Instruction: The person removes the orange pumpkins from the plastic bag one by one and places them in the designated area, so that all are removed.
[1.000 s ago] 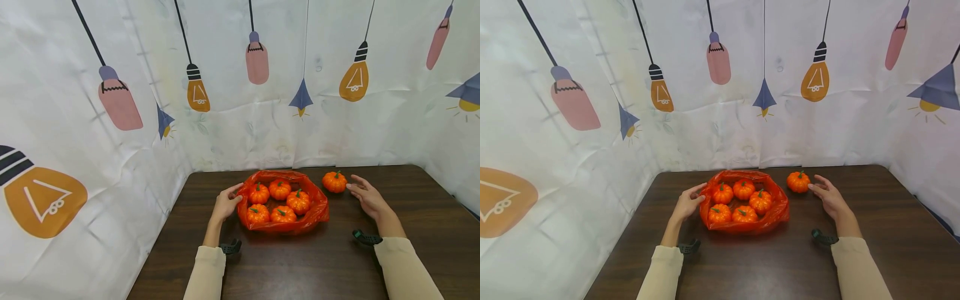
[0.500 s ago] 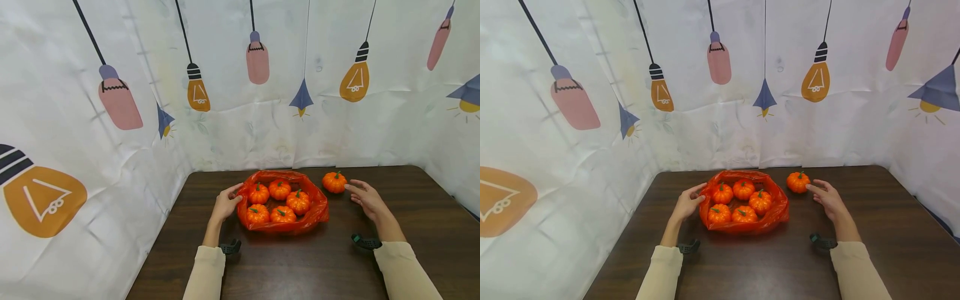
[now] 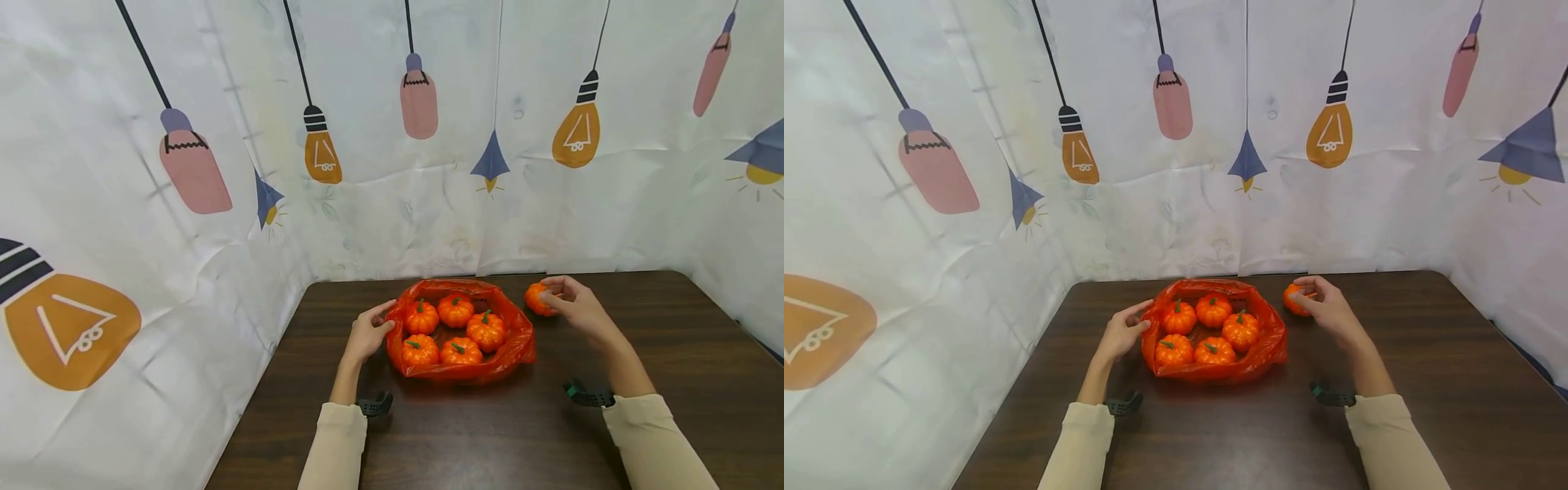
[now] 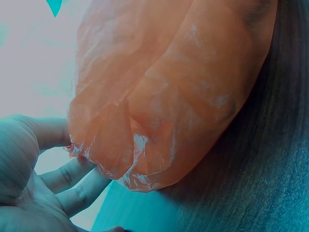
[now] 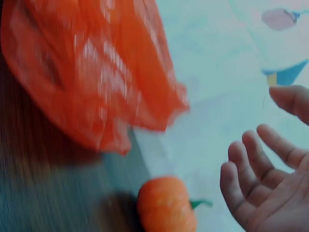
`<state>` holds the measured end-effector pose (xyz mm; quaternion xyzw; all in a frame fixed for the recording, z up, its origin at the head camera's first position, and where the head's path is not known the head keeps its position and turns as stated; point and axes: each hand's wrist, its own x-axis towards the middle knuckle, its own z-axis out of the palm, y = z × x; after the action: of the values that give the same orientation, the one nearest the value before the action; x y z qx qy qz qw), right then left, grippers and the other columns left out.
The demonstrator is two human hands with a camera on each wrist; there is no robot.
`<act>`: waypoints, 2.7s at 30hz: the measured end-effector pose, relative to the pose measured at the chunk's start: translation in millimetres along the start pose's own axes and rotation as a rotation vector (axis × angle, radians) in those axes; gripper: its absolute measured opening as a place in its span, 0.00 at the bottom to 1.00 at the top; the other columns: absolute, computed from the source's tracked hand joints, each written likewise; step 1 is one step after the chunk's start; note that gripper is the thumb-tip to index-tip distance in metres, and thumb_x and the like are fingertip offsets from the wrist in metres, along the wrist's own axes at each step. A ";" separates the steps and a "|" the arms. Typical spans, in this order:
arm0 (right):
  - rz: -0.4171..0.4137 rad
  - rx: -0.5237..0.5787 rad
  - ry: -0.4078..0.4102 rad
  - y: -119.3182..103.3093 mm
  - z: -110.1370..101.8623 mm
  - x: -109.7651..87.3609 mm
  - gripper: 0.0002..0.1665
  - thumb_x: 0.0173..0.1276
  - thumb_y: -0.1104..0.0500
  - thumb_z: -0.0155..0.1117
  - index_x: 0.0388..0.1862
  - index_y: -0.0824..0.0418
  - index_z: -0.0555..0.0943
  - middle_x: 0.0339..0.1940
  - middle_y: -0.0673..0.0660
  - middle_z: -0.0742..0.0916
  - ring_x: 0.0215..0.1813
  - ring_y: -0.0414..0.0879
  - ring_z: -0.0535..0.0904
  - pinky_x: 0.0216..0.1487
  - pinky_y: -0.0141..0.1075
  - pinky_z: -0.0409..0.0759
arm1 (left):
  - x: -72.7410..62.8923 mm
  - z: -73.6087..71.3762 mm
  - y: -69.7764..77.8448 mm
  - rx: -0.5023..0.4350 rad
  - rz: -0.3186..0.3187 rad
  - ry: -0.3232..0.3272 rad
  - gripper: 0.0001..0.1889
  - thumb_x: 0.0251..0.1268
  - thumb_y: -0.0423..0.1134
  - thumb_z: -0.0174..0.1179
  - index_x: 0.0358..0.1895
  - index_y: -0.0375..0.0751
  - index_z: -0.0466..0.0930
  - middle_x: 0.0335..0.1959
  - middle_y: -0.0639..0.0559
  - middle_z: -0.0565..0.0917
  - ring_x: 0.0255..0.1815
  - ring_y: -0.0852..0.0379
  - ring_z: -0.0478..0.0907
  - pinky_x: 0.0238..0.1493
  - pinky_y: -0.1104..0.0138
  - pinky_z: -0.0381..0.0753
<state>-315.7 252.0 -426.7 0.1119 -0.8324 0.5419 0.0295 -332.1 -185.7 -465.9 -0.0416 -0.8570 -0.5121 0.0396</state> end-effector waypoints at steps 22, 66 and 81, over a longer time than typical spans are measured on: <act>-0.185 -0.002 -0.264 -26.2 63.6 4.3 0.42 0.72 0.56 0.68 0.80 0.61 0.61 0.71 0.69 0.73 0.64 0.66 0.75 0.57 0.41 0.81 | 0.4 -2.2 -1.8 0.001 -0.002 -0.008 0.24 0.71 0.34 0.63 0.67 0.58 0.80 0.28 0.47 0.77 0.23 0.56 0.67 0.26 0.67 0.69; -0.077 -0.377 -0.224 7.1 86.3 6.9 0.52 0.65 0.42 0.73 0.79 0.64 0.63 0.66 0.71 0.73 0.65 0.64 0.74 0.68 0.65 0.69 | 0.7 0.9 -2.3 0.003 -0.005 -0.002 0.24 0.70 0.33 0.64 0.66 0.59 0.81 0.28 0.48 0.75 0.23 0.56 0.67 0.26 0.67 0.70; -0.106 -0.410 -0.224 17.4 88.2 9.1 0.52 0.64 0.47 0.75 0.79 0.65 0.62 0.68 0.75 0.73 0.67 0.69 0.73 0.68 0.66 0.69 | 1.3 3.1 -2.6 0.018 0.002 0.011 0.24 0.69 0.33 0.65 0.65 0.59 0.82 0.28 0.48 0.77 0.23 0.56 0.67 0.26 0.67 0.69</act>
<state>-322.0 177.2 -477.0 0.2066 -0.9161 0.3433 -0.0124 -333.7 -184.2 -469.5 -0.0392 -0.8612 -0.5047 0.0453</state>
